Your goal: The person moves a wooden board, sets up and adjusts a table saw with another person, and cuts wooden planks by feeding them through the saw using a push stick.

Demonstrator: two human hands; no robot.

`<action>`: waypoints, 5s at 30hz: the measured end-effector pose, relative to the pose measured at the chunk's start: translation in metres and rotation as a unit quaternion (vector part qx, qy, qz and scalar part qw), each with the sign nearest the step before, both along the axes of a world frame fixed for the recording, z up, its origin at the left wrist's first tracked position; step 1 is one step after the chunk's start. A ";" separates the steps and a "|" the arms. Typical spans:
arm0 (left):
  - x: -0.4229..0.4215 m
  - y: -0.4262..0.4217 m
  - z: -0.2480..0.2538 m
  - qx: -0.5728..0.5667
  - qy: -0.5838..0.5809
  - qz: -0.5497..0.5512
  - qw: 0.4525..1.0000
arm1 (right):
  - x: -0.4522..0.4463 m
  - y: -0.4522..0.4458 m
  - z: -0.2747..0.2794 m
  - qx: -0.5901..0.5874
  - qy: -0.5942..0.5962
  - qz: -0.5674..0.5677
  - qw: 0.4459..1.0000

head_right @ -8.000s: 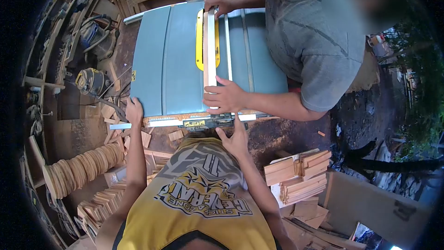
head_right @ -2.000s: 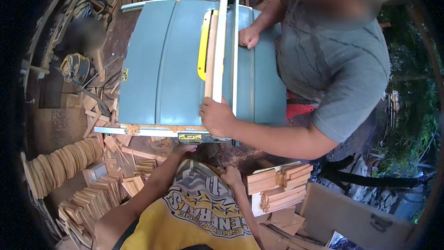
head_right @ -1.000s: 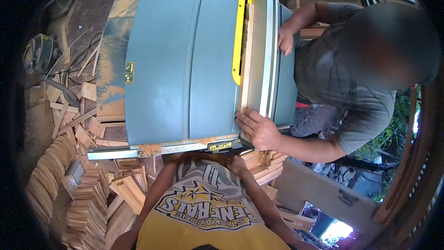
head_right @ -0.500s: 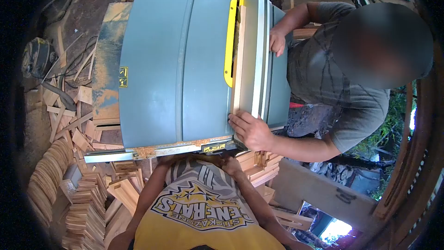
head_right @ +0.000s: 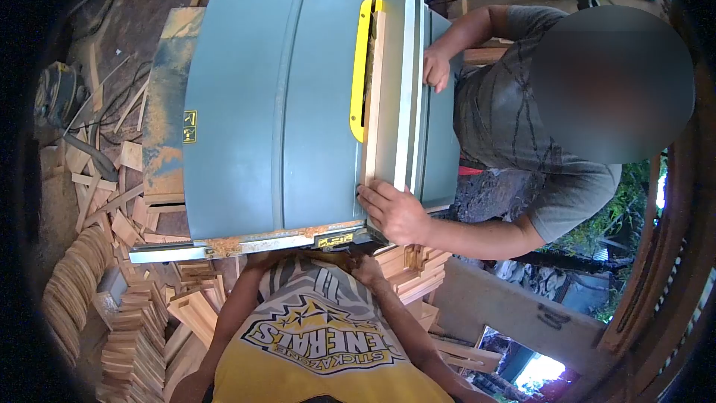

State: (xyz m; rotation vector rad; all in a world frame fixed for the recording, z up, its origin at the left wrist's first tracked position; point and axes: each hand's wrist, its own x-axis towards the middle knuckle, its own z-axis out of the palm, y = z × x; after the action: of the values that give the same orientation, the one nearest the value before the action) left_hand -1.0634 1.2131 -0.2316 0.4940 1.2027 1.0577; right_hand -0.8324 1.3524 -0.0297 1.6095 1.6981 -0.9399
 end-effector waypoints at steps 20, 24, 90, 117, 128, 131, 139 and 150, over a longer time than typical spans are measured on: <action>-0.001 0.011 0.012 -0.010 0.008 -0.002 1.000 | 0.019 0.000 -0.036 0.021 0.000 0.054 0.998; -0.002 0.012 0.016 -0.012 0.010 0.004 1.000 | 0.029 0.001 -0.053 0.039 0.037 0.081 0.995; -0.130 0.110 0.232 -0.107 0.767 0.245 0.584 | 0.137 -0.046 -0.163 0.077 0.182 -0.177 0.964; -0.128 0.108 0.243 -0.097 0.715 0.291 0.628 | 0.054 0.000 0.017 0.426 0.473 -0.096 0.765; -0.130 0.108 0.246 -0.105 0.723 0.288 0.619 | 0.070 -0.009 -0.047 0.355 0.397 -0.117 0.838; -0.127 0.111 0.247 -0.102 0.725 0.286 0.618 | 0.075 -0.010 -0.063 0.278 0.401 -0.108 0.866; -0.129 0.109 0.242 -0.080 0.728 0.293 0.615 | 0.106 -0.025 -0.108 0.183 0.222 -0.057 0.956; -0.122 0.113 0.252 -0.098 0.726 0.281 0.620 | 0.161 -0.070 -0.167 0.079 0.100 -0.185 0.974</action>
State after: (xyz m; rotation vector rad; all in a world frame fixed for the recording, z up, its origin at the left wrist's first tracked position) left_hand -1.1851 1.3266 0.0209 0.8674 3.0666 0.8882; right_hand -0.6713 1.2827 -0.1967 2.0454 1.6685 -1.2068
